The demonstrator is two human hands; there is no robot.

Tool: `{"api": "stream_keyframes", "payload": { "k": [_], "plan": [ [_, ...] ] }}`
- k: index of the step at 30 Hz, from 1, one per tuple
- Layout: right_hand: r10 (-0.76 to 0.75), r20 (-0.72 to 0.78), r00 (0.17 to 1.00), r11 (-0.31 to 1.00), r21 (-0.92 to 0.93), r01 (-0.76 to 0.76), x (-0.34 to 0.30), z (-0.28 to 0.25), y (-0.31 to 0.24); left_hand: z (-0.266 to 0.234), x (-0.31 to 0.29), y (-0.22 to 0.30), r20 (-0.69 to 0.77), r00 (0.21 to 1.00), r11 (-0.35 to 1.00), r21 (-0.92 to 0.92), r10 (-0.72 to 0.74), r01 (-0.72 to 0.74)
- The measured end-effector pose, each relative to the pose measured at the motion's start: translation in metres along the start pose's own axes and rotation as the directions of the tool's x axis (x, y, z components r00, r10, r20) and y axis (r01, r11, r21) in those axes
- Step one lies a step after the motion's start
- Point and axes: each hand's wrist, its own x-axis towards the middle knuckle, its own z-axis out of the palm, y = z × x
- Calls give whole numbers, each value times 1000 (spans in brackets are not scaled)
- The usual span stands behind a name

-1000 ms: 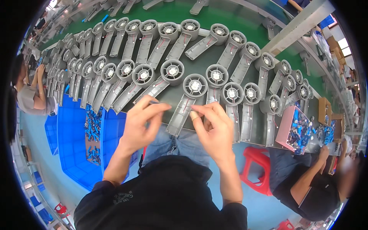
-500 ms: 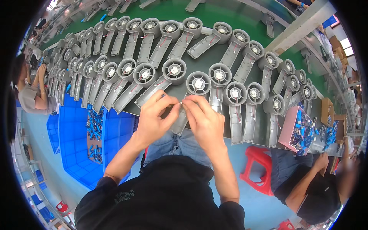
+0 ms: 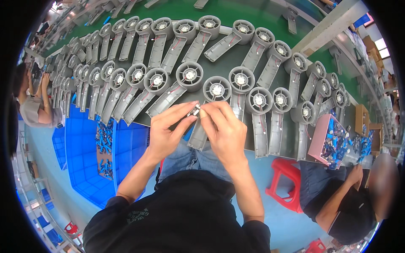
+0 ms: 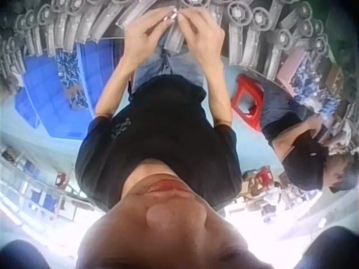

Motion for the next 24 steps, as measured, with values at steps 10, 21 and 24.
{"api": "stream_keyframes", "payload": {
  "k": [10, 21, 24],
  "plan": [
    [23, -1, 1000, 999, -25, -23, 2, 1, -1, 4, 1, -9, -31, 990, 987, 84, 139, -136],
    [-12, 12, 1000, 1000, 11, 12, 4, -1, 4, 4, 2, -21, -1, 981, 980, 14, 196, -196],
    [-13, -20, 1000, 999, 31, 14, 2, -1, 6, 6, 0, -22, -3, 981, 981, 18, 195, -195]
  ]
}}
